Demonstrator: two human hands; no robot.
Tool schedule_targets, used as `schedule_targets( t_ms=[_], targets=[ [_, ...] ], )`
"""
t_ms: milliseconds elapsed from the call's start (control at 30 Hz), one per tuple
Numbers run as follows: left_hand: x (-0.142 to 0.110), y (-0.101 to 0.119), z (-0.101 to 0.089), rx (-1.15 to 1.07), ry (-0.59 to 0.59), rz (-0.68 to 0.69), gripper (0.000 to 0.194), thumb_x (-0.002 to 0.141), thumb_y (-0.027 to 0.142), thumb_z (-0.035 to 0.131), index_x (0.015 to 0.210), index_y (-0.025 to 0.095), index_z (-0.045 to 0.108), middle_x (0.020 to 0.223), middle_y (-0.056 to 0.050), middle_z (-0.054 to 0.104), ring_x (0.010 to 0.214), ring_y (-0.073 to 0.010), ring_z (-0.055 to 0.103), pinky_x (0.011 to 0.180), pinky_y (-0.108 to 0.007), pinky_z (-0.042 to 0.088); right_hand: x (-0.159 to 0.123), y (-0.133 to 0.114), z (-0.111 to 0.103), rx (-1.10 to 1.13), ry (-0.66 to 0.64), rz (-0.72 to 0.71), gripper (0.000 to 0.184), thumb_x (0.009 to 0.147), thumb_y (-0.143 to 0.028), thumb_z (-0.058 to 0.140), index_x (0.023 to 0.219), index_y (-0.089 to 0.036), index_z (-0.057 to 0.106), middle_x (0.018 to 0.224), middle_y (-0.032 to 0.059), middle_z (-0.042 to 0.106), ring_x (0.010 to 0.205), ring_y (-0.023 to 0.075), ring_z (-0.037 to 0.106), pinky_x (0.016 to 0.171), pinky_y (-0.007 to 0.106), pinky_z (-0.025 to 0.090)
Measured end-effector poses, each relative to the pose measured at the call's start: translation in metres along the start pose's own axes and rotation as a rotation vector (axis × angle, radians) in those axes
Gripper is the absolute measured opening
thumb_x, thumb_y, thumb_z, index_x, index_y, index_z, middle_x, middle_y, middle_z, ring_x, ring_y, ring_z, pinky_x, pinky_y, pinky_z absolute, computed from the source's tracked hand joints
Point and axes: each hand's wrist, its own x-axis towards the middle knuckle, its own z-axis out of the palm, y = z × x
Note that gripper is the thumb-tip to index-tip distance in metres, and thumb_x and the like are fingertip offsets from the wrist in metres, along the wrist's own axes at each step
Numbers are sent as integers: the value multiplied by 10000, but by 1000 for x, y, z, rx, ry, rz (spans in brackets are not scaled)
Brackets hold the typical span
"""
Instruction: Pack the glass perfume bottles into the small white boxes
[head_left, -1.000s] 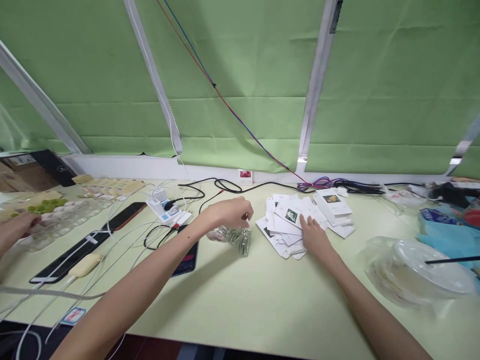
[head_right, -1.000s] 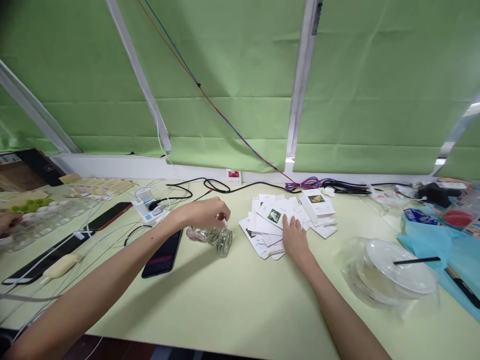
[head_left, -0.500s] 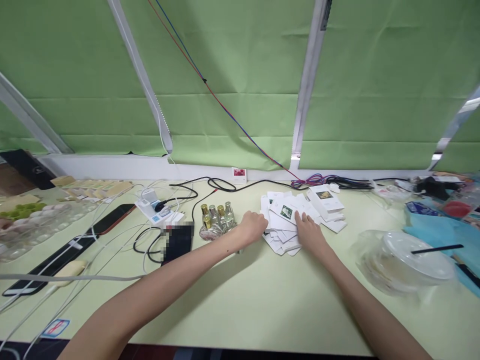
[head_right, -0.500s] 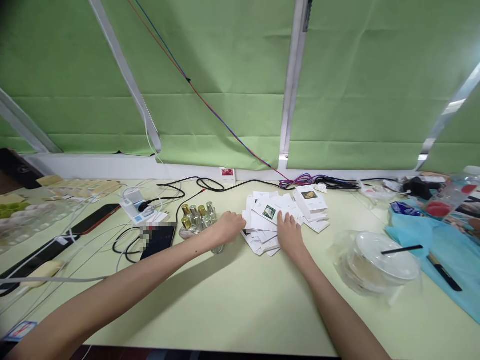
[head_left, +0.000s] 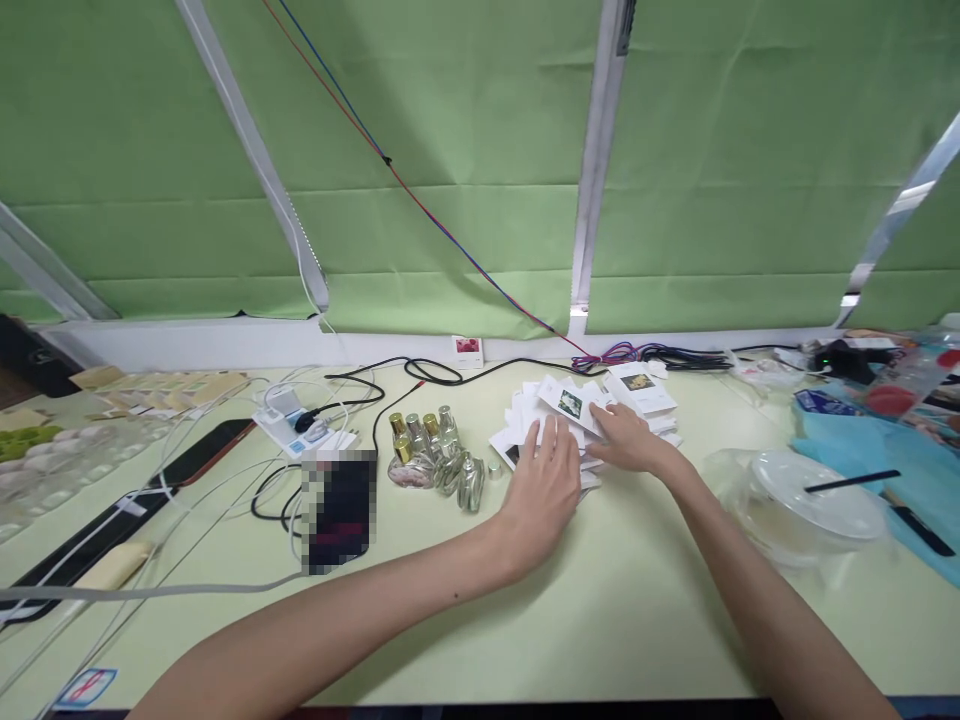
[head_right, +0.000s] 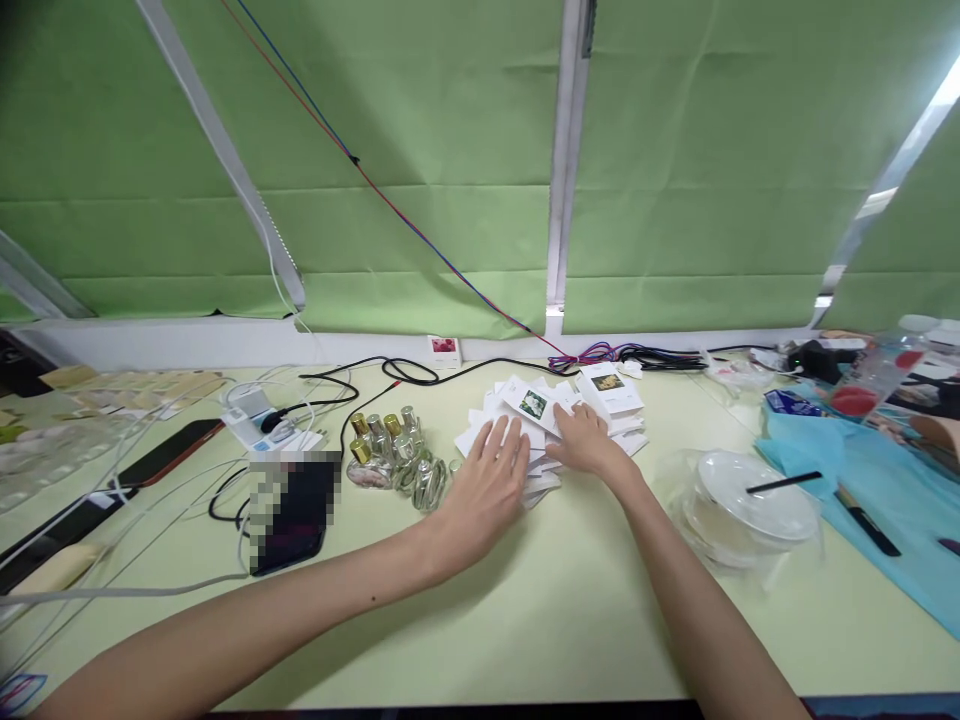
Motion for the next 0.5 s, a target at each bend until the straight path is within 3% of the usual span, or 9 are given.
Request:
schedule_targets(
  t_ms=[67, 133, 300, 400, 500],
  targets=[
    [10, 6, 15, -26, -60, 1, 960, 812, 485, 746, 1527, -8, 336, 1630, -267, 223, 1530, -410, 168, 1236, -551, 220, -2, 3, -11, 18, -8, -38, 707, 869, -425, 639, 1487, -161, 418, 1519, 227, 441, 1475, 377, 320, 1133, 468, 337],
    [21, 8, 28, -48, -83, -10, 1120, 725, 564, 802, 1552, 10, 288, 1649, -260, 143, 1539, -415, 106, 1248, -566, 181, -3, 9, -22, 73, -6, -79, 719, 857, -452, 648, 1482, -168, 437, 1526, 201, 447, 1484, 347, 316, 1155, 430, 327],
    [36, 8, 32, -58, -22, -86, 1087, 701, 530, 833, 1537, 51, 330, 1607, -274, 288, 1518, -424, 202, 1243, -588, 182, -3, 29, -43, 466, 61, -114, 868, 753, -578, 715, 1502, -252, 422, 1600, 96, 386, 1481, 322, 336, 1178, 419, 331],
    [37, 9, 25, -51, 3, -97, 1125, 684, 533, 842, 1547, 51, 304, 1580, -290, 333, 1501, -434, 251, 1239, -593, 190, 8, 37, -45, 656, 177, -84, 849, 796, -704, 611, 1520, -327, 376, 1623, 38, 356, 1469, 287, 367, 1155, 394, 371],
    [41, 8, 21, -48, 19, -58, 1306, 599, 593, 867, 1592, 77, 194, 1641, -280, 170, 1525, -450, 140, 1236, -623, 159, 32, 43, -38, 615, 397, 126, 909, 831, -773, 480, 1548, -236, 331, 1592, 129, 396, 1460, 307, 383, 1166, 420, 348]
  ],
)
